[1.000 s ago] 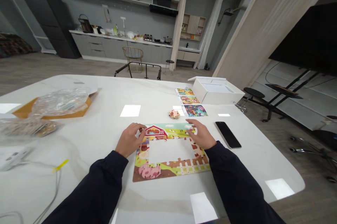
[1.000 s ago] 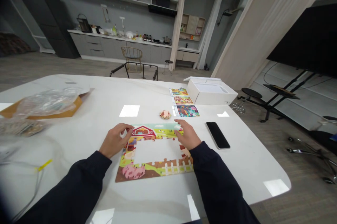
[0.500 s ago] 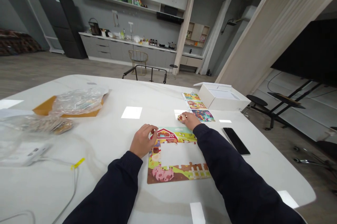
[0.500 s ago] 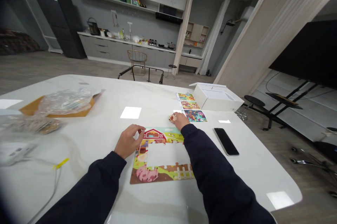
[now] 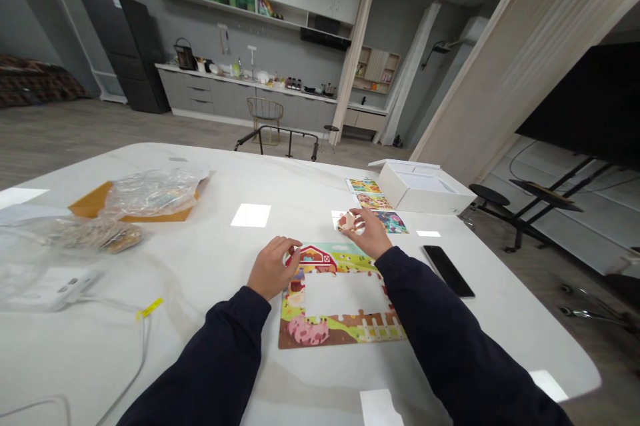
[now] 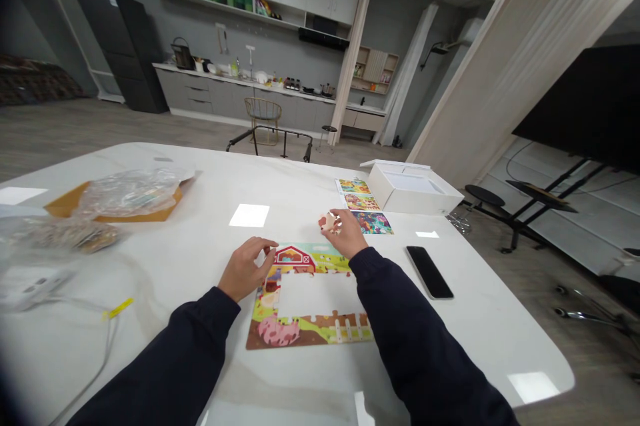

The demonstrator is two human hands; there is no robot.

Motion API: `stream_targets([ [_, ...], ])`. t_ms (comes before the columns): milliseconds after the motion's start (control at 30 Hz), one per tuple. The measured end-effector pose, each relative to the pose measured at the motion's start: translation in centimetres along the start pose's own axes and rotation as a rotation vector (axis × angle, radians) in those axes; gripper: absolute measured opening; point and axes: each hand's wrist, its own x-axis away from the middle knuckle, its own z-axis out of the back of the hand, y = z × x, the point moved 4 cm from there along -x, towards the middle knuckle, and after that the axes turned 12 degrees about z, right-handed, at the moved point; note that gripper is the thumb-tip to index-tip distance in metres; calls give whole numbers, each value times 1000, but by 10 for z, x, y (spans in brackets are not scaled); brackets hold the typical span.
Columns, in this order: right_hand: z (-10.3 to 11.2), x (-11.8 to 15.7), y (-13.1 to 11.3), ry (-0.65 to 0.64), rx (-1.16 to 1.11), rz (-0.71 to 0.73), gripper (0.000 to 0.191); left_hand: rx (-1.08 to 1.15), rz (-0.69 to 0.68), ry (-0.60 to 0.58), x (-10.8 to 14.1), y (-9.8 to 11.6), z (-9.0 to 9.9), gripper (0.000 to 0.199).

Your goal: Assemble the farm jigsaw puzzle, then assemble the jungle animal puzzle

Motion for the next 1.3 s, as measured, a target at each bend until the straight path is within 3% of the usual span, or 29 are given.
stream_targets([
  [67,6,22,-22,56,-226,-62,57,28,-27,-34,2,7,0,17],
  [133,4,46,-37,44,-441,-221,60,62,-60,-86,4,15,-1,23],
  [233,-8,74,-46,-7,-676,-450,56,96,-80,-138,6,23,-2,28],
  [300,-17,81,-48,-9,-750,-507,52,108,-78,-146,7,26,-2,29],
  [600,-35,86,-56,-61,-946,-583,48,175,-185,-338,18,47,-18,34],
  [767,-31,88,-61,-63,-965,-609,50,174,-197,-305,21,46,-24,28],
  [967,-22,81,-70,-102,-1052,-563,51,98,-267,-248,21,47,-18,30],
  [1067,12,71,-53,-32,-926,-442,54,61,-229,-206,16,38,-9,32],
  [1200,74,78,10,267,-628,-400,45,5,-127,-90,7,18,7,25],
  [1300,92,96,56,260,-575,-335,43,-21,-136,-125,6,16,5,25],
])
